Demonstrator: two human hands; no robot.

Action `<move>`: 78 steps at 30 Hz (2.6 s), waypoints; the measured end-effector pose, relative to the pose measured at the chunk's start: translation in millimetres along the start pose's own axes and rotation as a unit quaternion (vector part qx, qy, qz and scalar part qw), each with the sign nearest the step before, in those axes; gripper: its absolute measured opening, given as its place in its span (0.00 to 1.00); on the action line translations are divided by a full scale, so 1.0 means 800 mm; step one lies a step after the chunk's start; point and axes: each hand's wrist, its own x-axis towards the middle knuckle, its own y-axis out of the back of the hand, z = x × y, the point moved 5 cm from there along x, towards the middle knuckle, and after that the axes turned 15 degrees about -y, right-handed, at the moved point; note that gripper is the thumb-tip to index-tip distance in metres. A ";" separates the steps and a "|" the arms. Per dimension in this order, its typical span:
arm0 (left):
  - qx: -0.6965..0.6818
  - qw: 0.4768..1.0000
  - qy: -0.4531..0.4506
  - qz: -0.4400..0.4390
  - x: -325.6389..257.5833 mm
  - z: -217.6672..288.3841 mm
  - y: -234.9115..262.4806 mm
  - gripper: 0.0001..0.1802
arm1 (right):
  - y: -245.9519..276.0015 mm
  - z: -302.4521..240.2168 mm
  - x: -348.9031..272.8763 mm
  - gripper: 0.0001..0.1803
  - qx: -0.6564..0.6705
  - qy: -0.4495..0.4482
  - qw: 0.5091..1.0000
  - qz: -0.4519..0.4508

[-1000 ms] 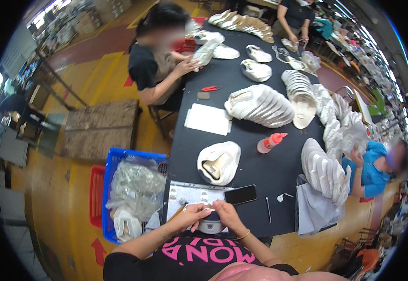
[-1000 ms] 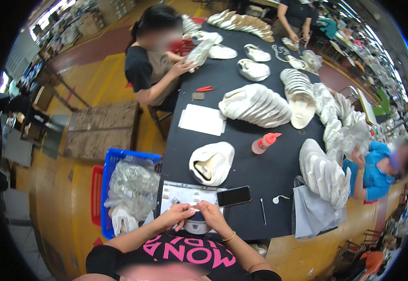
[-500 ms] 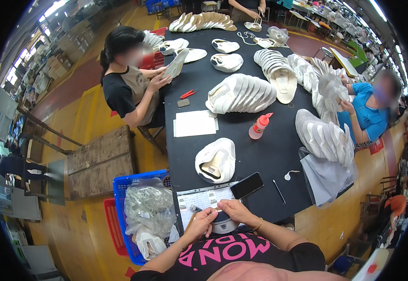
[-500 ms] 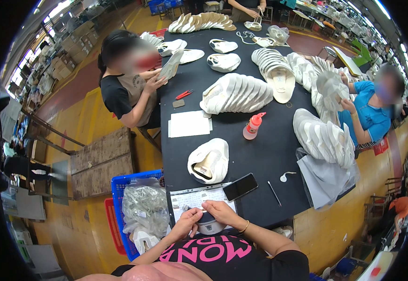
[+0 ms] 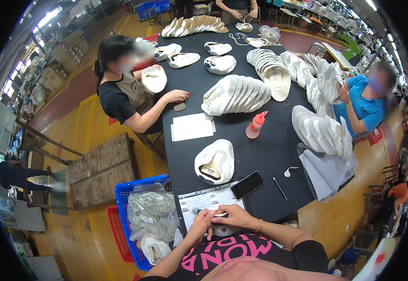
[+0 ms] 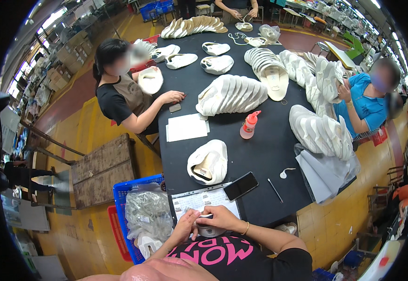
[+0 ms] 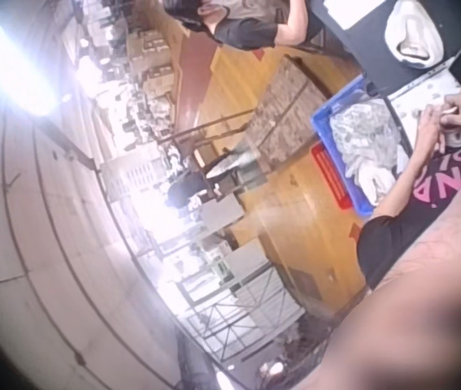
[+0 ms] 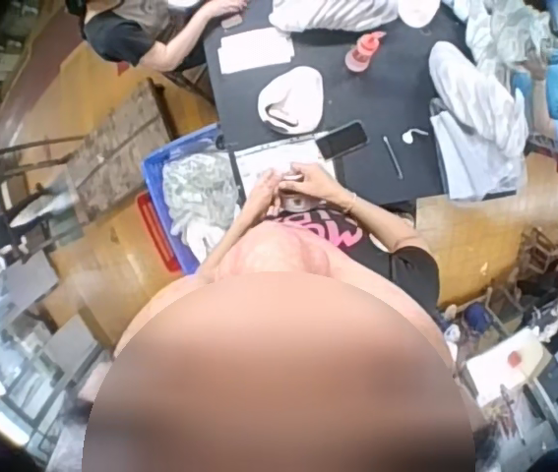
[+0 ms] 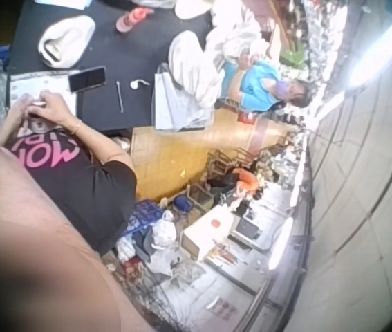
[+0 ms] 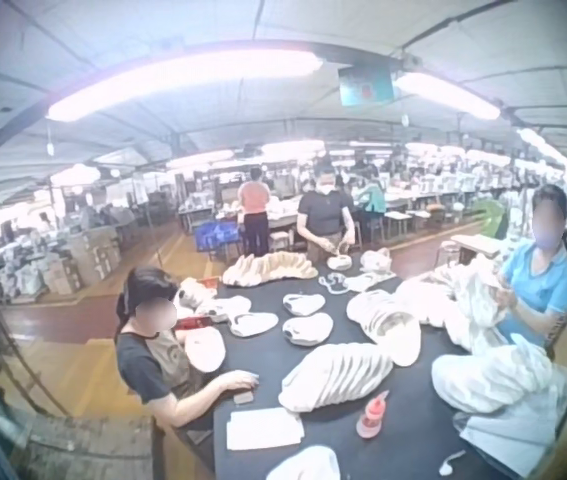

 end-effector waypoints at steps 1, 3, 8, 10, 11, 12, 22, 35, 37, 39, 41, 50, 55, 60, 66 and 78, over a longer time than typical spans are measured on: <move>-0.007 1.000 0.005 -0.006 -0.002 0.001 0.000 0.15 | -0.002 0.000 -0.002 0.22 0.026 0.008 1.000 -0.002; -0.010 1.000 0.022 -0.019 -0.003 0.002 0.001 0.15 | -0.005 0.002 -0.005 0.21 0.077 0.005 0.997 -0.016; -0.015 0.999 0.038 -0.025 -0.006 0.003 0.006 0.18 | 0.005 -0.012 -0.011 0.22 -0.004 0.053 0.997 0.054; -0.029 0.998 0.057 -0.012 -0.010 0.002 0.008 0.18 | 0.010 -0.020 -0.013 0.23 -0.066 0.077 0.991 0.091; -0.035 0.998 0.054 -0.017 -0.013 0.003 0.007 0.18 | 0.012 -0.022 -0.013 0.23 -0.100 0.078 0.987 0.098; -0.046 0.997 0.057 -0.016 -0.016 0.003 0.006 0.18 | 0.013 -0.026 -0.015 0.24 -0.127 0.092 0.981 0.116; -0.063 0.997 0.033 -0.022 -0.019 0.003 0.004 0.16 | 0.008 -0.011 -0.019 0.19 -0.049 -0.014 0.995 0.080; -0.085 0.996 -0.005 -0.020 -0.002 0.015 0.000 0.13 | -0.006 -0.007 -0.011 0.16 0.308 -0.071 0.945 -0.081; -0.069 0.997 -0.019 0.007 -0.005 0.026 0.000 0.13 | 0.002 -0.016 -0.004 0.17 0.253 -0.078 0.962 -0.063; -0.076 0.995 -0.064 0.001 -0.004 0.048 -0.002 0.15 | 0.022 -0.033 0.004 0.18 0.053 -0.054 0.997 0.002; -0.109 0.992 -0.056 -0.008 -0.003 0.069 -0.003 0.16 | 0.045 -0.065 0.008 0.19 0.006 0.070 0.994 0.087; -0.148 0.979 -0.141 0.009 0.007 0.143 -0.017 0.19 | 0.076 -0.132 -0.032 0.45 -0.188 0.110 0.920 0.326; -0.163 0.975 -0.148 0.023 0.001 0.130 -0.029 0.15 | 0.054 -0.135 -0.043 0.56 -0.226 0.145 0.889 0.371; -0.172 0.976 -0.128 0.040 -0.009 0.114 -0.040 0.14 | 0.051 -0.131 -0.042 0.58 -0.201 0.135 0.912 0.331; -0.125 0.977 -0.169 0.039 -0.019 0.118 -0.051 0.16 | 0.053 -0.142 -0.057 0.55 -0.182 0.129 0.922 0.316; 0.193 0.931 -0.301 -0.072 -0.011 0.176 -0.039 0.16 | 0.066 -0.164 -0.074 0.41 -0.180 0.213 0.906 0.319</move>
